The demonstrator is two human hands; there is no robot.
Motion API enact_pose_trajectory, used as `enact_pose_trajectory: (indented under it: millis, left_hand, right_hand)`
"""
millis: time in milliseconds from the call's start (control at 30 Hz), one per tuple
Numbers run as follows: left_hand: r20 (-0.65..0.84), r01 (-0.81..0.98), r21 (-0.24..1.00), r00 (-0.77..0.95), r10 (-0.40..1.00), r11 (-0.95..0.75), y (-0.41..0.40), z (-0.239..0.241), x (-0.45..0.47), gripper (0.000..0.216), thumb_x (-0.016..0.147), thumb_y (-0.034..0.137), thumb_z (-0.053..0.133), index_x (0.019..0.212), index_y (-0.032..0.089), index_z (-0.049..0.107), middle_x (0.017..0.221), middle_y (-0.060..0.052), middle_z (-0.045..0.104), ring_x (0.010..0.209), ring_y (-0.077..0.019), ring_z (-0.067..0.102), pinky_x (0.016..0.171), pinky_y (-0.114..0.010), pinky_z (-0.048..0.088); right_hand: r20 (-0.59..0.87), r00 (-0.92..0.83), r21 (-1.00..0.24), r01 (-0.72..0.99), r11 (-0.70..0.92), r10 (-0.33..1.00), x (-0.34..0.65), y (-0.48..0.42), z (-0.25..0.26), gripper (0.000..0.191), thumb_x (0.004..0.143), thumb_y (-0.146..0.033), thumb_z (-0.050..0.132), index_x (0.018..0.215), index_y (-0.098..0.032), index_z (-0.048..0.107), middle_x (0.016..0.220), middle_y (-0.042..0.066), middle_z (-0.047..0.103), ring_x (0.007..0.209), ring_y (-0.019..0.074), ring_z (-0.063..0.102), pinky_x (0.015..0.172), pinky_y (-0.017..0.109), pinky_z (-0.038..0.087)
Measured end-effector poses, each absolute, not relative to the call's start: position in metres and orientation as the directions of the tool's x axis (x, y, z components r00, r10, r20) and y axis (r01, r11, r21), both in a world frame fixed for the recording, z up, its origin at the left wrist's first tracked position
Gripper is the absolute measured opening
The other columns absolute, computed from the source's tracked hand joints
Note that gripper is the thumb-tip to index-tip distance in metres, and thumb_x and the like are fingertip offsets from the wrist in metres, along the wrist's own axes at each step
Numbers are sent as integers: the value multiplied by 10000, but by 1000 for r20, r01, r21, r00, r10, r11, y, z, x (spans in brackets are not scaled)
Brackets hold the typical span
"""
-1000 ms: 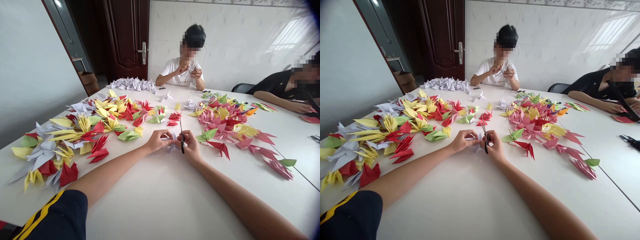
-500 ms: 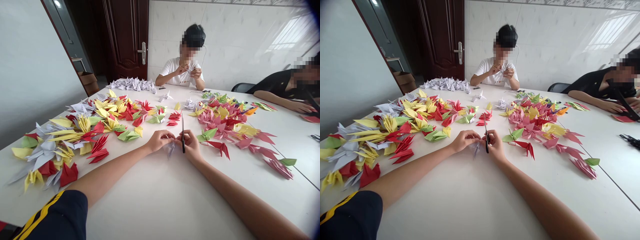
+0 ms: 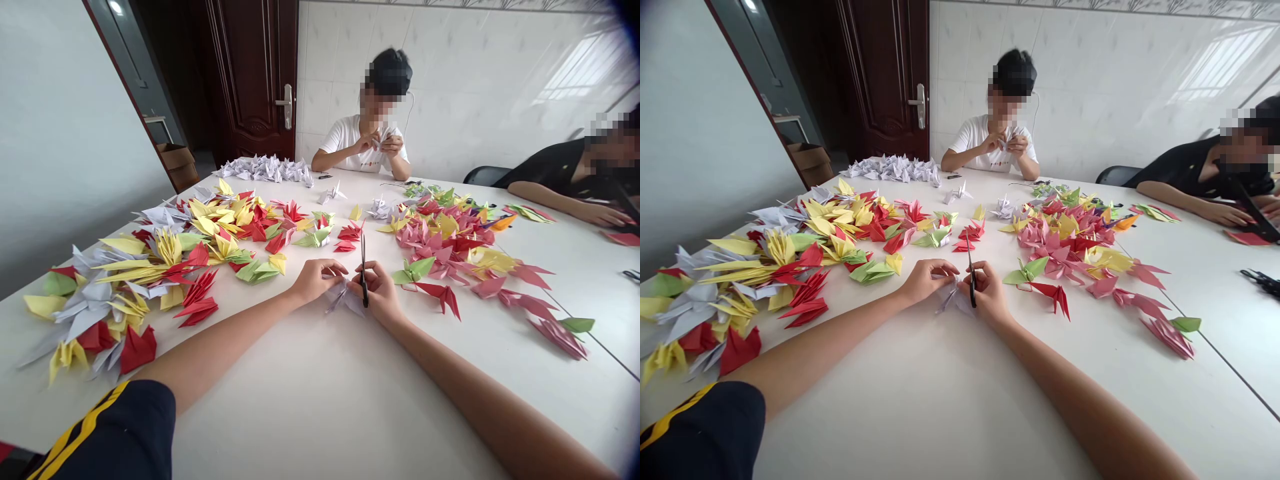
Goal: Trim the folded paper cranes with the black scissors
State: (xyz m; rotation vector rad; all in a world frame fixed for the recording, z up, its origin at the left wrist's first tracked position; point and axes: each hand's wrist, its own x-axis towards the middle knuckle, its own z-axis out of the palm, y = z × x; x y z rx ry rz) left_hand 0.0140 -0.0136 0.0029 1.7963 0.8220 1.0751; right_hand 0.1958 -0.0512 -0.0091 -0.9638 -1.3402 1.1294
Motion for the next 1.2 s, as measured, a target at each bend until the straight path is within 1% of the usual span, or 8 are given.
enact_pose_trajectory:
  millis: [167, 367, 567, 700, 800, 967, 1100, 1200]
  left_hand:
    - [232, 21, 963, 440, 868, -269, -5, -3, 11, 358, 700, 363, 819, 933, 129, 682, 770, -57, 688, 748, -172, 657, 737, -302, 523]
    - [173, -37, 983, 515, 840, -179, -3, 0, 10, 493, 643, 416, 868, 995, 141, 660, 870, -78, 705, 822, -175, 668, 755, -292, 513]
    - [100, 24, 989, 629, 771, -148, 0, -4, 6, 430, 730, 430, 801, 1046, 146, 736, 1019, -102, 722, 782, -167, 651, 719, -284, 500]
    - [144, 11, 979, 674, 724, -205, 1, -3, 5, 393, 776, 377, 760, 1100, 156, 740, 1086, -117, 720, 895, -200, 658, 774, -295, 503]
    - [166, 17, 969, 692, 703, -246, 2, -1, 4, 364, 781, 352, 750, 1093, 164, 749, 1070, -111, 729, 925, -212, 663, 797, -300, 502]
    - [103, 88, 972, 676, 730, -219, 0, 0, 3, 366, 770, 400, 757, 1053, 169, 771, 1051, -93, 745, 946, -244, 674, 865, -347, 502]
    - [116, 89, 977, 536, 836, -193, -5, 2, 8, 375, 702, 449, 810, 912, 139, 788, 942, -105, 758, 883, -253, 688, 839, -362, 523]
    - [138, 51, 981, 499, 856, -188, -8, 3, 10, 373, 639, 424, 853, 862, 132, 781, 886, -103, 757, 836, -240, 693, 808, -351, 537]
  right_hand:
    - [254, -46, -967, -22, 253, 966, 197, -50, -10, 428, 683, -399, 815, 936, -248, 505, 684, -50, 579, 564, 111, 476, 499, 236, 348]
    - [300, 20, -953, 42, 299, 954, 198, -48, -10, 378, 722, -400, 783, 930, -245, 508, 687, -41, 574, 571, 111, 481, 503, 241, 360]
    - [355, 20, -929, 116, 351, 935, 198, -49, -12, 331, 759, -360, 750, 947, -249, 502, 698, -35, 575, 622, 133, 520, 557, 261, 402]
    - [393, 11, -909, 154, 387, 920, 199, -51, -13, 296, 775, -322, 736, 943, -250, 504, 720, -34, 581, 662, 139, 530, 632, 281, 426]
    - [405, 5, -896, 202, 395, 915, 199, -52, -13, 289, 776, -319, 733, 946, -248, 510, 726, -29, 587, 658, 141, 521, 639, 288, 426]
    - [392, -4, -902, 196, 385, 920, 199, -52, -12, 297, 780, -341, 729, 952, -250, 504, 718, -25, 596, 655, 146, 521, 604, 280, 416]
    - [388, 13, -907, 181, 379, 922, 199, -52, -9, 314, 773, -349, 743, 955, -255, 506, 720, -28, 597, 659, 151, 531, 629, 295, 430]
    - [391, 7, -909, 163, 384, 921, 198, -53, -9, 318, 770, -343, 751, 959, -257, 511, 725, -30, 594, 665, 148, 535, 653, 299, 438]
